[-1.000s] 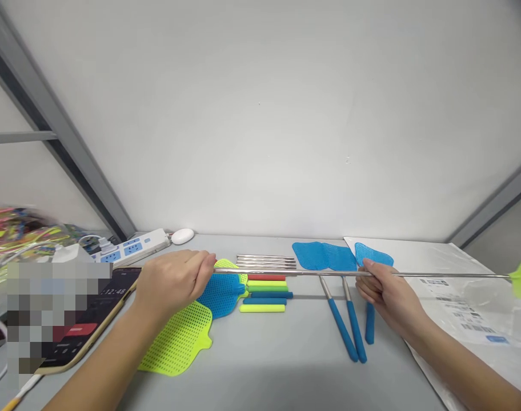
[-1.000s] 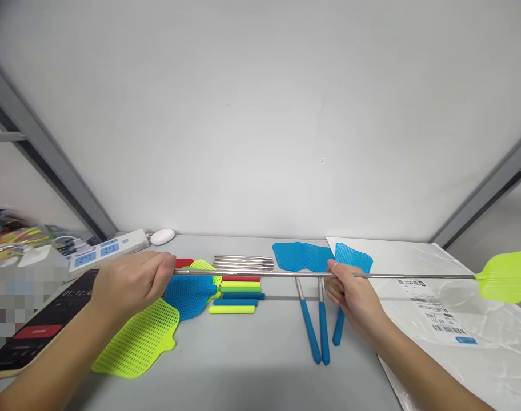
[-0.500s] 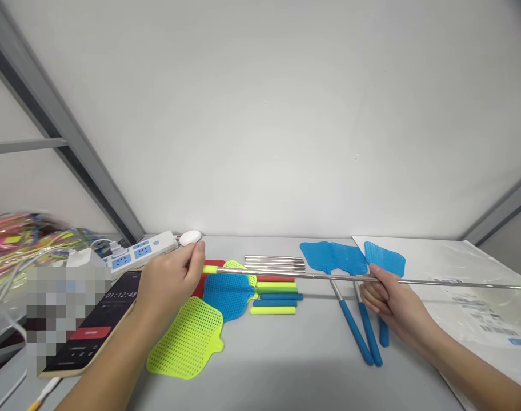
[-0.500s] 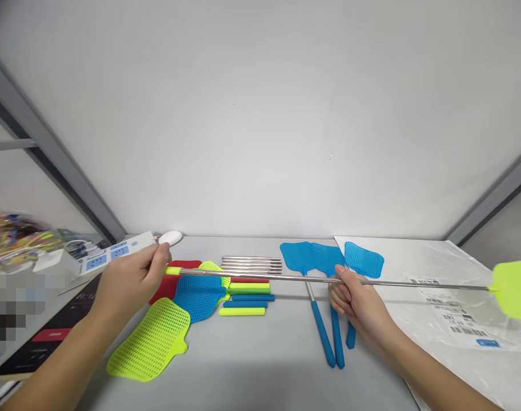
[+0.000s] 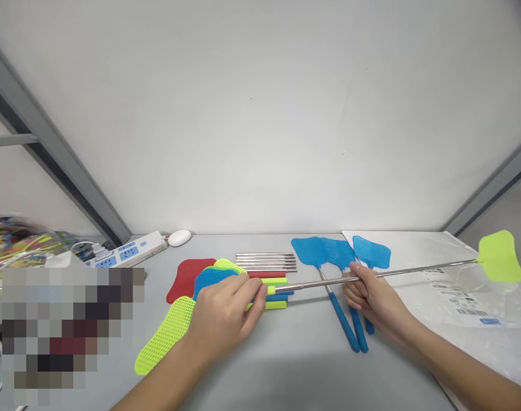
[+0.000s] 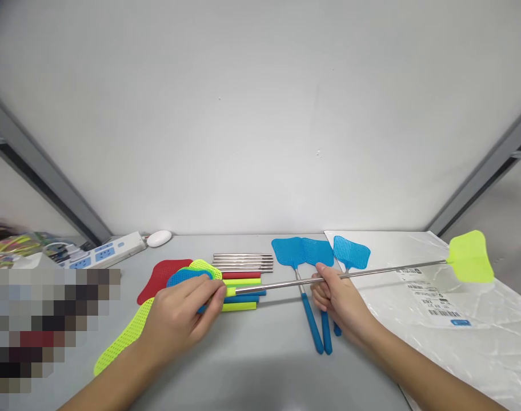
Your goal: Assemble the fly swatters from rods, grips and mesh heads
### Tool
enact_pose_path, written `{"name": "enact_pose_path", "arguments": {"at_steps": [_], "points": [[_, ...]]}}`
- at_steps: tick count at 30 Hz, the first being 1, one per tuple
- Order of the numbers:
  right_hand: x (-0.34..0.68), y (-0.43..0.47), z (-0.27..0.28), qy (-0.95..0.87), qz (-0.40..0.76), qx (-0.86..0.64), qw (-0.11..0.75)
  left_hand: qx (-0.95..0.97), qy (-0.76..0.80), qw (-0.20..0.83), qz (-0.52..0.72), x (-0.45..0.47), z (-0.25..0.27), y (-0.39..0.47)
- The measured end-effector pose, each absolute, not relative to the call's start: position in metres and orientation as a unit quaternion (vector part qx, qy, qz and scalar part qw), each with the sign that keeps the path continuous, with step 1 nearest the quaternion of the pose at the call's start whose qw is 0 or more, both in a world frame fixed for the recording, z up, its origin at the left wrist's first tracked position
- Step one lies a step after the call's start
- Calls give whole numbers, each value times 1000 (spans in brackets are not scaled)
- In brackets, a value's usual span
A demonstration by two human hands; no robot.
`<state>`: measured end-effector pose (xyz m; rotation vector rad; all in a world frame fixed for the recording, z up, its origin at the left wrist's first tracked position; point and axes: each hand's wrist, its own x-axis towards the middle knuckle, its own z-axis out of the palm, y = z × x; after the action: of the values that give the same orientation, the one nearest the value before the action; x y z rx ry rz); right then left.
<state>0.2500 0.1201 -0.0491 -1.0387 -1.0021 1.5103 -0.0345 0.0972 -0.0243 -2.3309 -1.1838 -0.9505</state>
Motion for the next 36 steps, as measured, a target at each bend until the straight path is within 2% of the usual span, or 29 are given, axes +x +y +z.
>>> {"name": "enact_pose_path", "arguments": {"at_steps": [3, 6, 10, 15, 18, 21, 24, 30, 33, 36], "points": [[259, 121, -41, -445, 610, -431, 495, -829, -417, 168, -332, -45, -18, 101], [262, 122, -40, -445, 601, -442, 495, -790, -493, 114, -346, -66, -12, 109], [257, 122, -45, -422, 613, -450, 494, -730, -553, -73, -395, -80, -13, 116], [246, 114, -45, -394, 622, -447, 508, -628, -474, -341, -515, -54, -23, 112], [240, 107, -45, -376, 614, -442, 535, -570, -450, -404, -557, -38, -24, 106], [230, 99, -50, -384, 632, -426, 522, -590, -435, -409, -544, -25, -26, 96], [220, 92, -57, -425, 650, -401, 485, -680, -422, -393, -452, -12, -31, 86], [228, 92, -67, -509, 593, -425, 456, -834, -399, -274, -264, -3, -30, 82], [239, 96, -67, -553, 550, -437, 449, -851, -411, -236, -228, -13, -26, 87], [249, 105, -59, -505, 566, -425, 494, -865, -414, -159, -234, -33, -22, 95]]}}
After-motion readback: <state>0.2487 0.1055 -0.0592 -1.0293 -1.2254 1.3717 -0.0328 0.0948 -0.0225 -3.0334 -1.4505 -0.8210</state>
